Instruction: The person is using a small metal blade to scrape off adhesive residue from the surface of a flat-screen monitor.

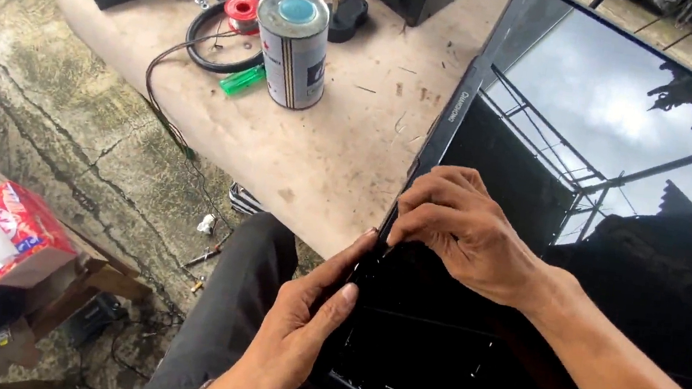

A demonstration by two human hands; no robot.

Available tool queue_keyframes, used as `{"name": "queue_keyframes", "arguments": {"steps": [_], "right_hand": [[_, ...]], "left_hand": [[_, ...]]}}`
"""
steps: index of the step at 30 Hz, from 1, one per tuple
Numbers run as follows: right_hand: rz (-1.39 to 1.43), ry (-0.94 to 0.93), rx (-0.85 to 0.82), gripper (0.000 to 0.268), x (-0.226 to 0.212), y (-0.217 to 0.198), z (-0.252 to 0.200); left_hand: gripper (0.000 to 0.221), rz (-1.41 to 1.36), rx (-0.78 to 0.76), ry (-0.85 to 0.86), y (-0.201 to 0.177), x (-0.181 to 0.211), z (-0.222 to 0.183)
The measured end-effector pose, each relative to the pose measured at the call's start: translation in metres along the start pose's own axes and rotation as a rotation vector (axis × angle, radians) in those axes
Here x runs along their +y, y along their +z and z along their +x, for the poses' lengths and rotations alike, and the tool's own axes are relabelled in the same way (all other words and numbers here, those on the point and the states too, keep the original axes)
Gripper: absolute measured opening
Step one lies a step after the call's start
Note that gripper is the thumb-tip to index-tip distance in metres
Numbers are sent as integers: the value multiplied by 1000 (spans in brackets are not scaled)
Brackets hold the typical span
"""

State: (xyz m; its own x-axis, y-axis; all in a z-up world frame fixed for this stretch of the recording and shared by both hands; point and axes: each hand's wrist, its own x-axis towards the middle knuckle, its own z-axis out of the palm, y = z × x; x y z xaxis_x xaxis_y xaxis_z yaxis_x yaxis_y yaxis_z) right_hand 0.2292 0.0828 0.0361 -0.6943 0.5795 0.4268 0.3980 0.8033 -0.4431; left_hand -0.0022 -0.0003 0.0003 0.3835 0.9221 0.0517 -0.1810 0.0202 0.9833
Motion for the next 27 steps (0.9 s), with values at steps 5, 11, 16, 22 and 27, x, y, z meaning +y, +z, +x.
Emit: {"name": "queue_keyframes", "arguments": {"steps": [5, 11, 16, 22, 27], "right_hand": [[-35, -36, -19, 12, 3, 1, -4], [-35, -83, -24, 12, 1, 3, -5], [-149, -131, 29, 31, 4, 6, -11], [-98, -9, -130, 43, -6, -8, -5], [-37, -5, -204, 39, -2, -17, 3]], "left_hand": [[64, 67, 21, -80, -2, -1, -1], [60, 49, 6, -30, -2, 0, 0], [60, 63, 1, -3, -1, 3, 0], [58, 41, 5, -15, 0, 1, 0], [56, 54, 7, -2, -1, 1, 0]]}}
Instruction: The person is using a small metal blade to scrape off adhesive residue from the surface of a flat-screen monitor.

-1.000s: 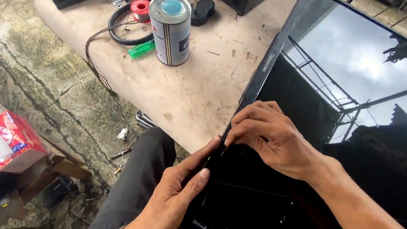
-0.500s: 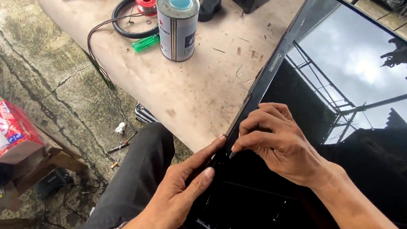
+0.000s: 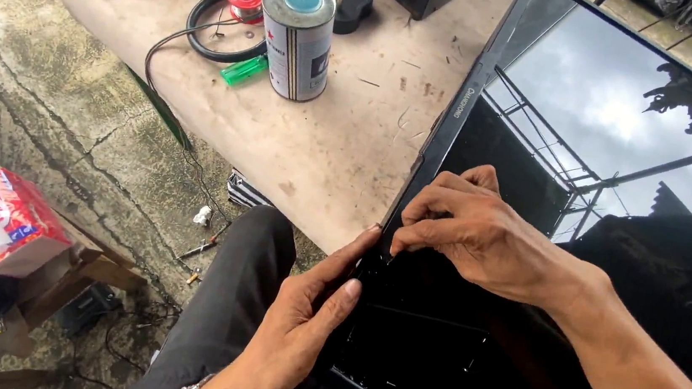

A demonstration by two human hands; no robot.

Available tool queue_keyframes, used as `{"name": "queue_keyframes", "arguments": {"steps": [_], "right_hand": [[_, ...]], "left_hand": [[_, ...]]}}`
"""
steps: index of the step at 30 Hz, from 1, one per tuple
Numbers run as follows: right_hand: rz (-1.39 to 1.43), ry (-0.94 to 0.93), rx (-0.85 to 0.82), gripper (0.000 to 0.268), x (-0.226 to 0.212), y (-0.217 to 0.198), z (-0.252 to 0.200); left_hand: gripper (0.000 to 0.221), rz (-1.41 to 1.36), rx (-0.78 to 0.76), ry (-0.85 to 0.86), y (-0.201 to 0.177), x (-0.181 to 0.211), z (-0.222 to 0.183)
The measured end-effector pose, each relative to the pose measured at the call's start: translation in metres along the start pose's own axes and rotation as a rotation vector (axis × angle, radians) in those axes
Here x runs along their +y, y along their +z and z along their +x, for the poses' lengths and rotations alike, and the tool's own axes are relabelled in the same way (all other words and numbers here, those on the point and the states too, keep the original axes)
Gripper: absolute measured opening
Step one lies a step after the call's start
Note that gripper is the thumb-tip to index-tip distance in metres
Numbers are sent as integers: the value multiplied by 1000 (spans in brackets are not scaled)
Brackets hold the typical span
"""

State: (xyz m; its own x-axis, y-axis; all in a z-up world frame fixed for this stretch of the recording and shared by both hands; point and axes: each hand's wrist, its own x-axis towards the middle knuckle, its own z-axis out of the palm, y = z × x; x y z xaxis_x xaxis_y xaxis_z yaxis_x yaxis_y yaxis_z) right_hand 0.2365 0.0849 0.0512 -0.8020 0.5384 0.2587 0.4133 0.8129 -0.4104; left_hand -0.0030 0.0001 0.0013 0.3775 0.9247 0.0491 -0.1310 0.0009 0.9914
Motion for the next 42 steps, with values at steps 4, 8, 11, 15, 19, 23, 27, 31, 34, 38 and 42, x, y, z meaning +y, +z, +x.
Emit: {"name": "queue_keyframes", "arguments": {"steps": [4, 8, 11, 15, 19, 23, 27, 31, 34, 38, 42], "right_hand": [[42, 33, -52, 36, 5, 1, 0], [-11, 47, -59, 30, -5, -5, 9], [-18, 48, -161, 21, -9, -12, 16], [170, 226, -238, 17, -18, -22, 17], [194, 317, 43, 17, -48, -29, 4], [83, 511, 125, 20, -71, -21, -25], [-25, 873, 220, 21, -104, -6, -50], [184, 1276, 457, 22, -140, 13, -54], [121, 956, 459, 25, -148, 37, -61], [146, 1076, 444, 20, -156, 70, -36], [-223, 858, 618, 23, -157, 95, -21]], "left_hand": [[58, -8, -5, -9, 0, 1, 0], [57, -32, 1, 9, 1, -3, 1], [57, -17, 5, -8, 0, -1, 1], [57, -20, 0, -18, 0, -2, -1], [56, -12, -20, -10, -3, -1, 1], [54, 308, -225, 145, -19, 9, 12], [30, 556, -633, 483, -35, 46, 12], [52, 163, -561, 359, -67, 68, 8], [40, 269, -348, 387, -70, 54, 15], [36, 392, -375, 453, -59, 26, 19], [39, 353, -432, 427, -55, 5, 13]]}}
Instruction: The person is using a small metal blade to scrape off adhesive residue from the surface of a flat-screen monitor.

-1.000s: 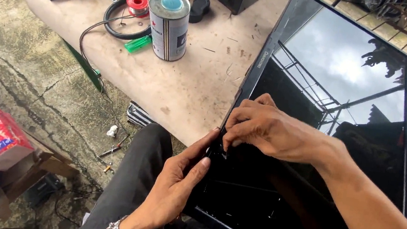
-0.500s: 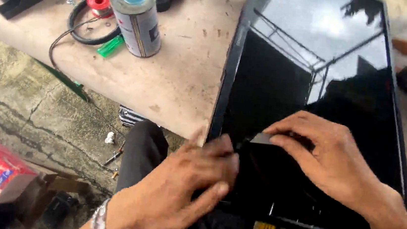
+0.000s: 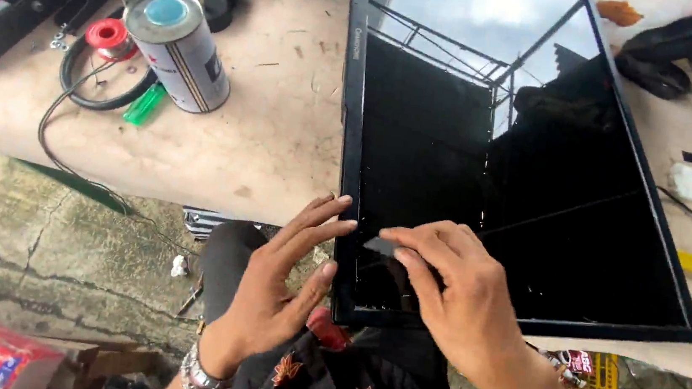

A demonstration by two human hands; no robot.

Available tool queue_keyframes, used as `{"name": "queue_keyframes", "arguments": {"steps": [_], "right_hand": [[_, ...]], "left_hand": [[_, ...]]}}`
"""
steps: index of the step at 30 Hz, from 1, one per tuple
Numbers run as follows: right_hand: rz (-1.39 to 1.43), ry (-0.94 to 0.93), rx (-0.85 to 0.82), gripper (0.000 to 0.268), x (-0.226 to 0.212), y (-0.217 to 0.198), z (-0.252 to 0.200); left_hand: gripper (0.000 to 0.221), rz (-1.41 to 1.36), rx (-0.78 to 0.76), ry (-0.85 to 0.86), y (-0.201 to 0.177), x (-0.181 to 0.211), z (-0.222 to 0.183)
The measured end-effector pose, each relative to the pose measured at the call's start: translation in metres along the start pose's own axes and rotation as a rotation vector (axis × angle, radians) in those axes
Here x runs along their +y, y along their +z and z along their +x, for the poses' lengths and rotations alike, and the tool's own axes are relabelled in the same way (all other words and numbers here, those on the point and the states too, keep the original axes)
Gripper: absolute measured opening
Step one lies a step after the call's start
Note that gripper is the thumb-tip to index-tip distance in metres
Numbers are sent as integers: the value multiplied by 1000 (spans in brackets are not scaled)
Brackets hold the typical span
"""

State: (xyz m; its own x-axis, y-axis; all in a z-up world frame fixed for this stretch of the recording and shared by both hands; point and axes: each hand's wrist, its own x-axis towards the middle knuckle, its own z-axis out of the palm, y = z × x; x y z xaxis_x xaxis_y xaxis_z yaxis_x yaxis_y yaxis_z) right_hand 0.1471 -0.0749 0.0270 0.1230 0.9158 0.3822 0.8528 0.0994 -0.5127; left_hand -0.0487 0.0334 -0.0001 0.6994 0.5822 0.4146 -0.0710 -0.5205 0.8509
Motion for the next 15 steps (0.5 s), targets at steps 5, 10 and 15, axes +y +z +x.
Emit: {"name": "queue_keyframes", "arguments": {"steps": [5, 10, 15], "right_hand": [[-105, -55, 80, 37, -6, 11, -7], [-23, 60, -32, 43, -3, 9, -15], [-38, -3, -49, 49, -4, 6, -17]], "left_hand": [[43, -18, -16, 5, 3, -9, -6], [40, -33, 16, 7, 5, -10, -6], [40, -51, 26, 19, 7, -12, -5]]}}
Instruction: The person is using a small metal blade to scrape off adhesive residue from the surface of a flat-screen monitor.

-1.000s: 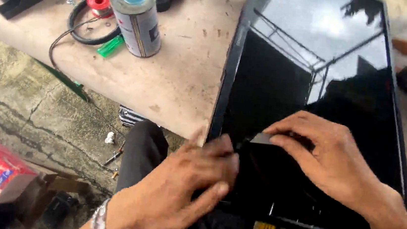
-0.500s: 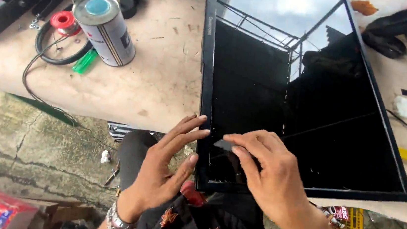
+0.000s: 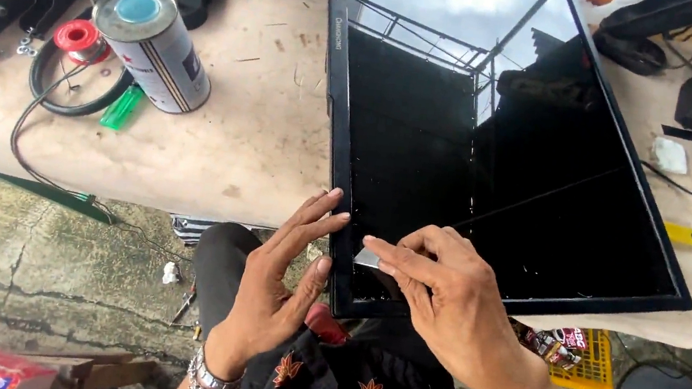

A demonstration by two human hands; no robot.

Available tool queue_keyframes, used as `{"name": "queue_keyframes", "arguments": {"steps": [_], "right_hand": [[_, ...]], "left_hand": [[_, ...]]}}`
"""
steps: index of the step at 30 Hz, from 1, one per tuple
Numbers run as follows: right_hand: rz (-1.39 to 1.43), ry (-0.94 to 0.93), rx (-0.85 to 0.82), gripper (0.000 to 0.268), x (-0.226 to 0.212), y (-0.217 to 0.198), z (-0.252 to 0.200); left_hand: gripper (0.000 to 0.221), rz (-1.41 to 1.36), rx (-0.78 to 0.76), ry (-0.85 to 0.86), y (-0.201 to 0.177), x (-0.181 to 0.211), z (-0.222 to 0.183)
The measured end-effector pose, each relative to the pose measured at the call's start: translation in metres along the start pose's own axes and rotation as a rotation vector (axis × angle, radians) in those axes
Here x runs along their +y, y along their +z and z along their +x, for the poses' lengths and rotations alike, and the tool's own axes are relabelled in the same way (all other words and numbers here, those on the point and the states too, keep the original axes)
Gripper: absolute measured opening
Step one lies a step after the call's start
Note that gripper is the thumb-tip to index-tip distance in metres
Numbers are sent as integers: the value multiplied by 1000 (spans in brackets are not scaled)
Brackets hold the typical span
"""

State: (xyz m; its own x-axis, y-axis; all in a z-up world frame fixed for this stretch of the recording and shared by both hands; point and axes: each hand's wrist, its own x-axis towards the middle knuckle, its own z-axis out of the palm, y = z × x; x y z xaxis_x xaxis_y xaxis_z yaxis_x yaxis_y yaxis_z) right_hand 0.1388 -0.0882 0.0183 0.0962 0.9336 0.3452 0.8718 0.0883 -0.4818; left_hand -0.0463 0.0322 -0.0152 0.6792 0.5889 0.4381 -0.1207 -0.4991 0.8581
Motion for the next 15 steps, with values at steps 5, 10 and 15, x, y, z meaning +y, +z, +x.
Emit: {"name": "queue_keyframes", "arguments": {"steps": [5, 10, 15], "right_hand": [[36, -39, -16, 52, -2, -4, -2], [93, -13, -77, 46, -4, -11, -7], [167, 67, -138, 43, -2, -15, -8]], "left_hand": [[40, 5, 6, -8, 0, 0, -1], [41, 5, 8, -16, 1, 0, -1], [41, 10, 1, -12, 1, 1, -1]]}}
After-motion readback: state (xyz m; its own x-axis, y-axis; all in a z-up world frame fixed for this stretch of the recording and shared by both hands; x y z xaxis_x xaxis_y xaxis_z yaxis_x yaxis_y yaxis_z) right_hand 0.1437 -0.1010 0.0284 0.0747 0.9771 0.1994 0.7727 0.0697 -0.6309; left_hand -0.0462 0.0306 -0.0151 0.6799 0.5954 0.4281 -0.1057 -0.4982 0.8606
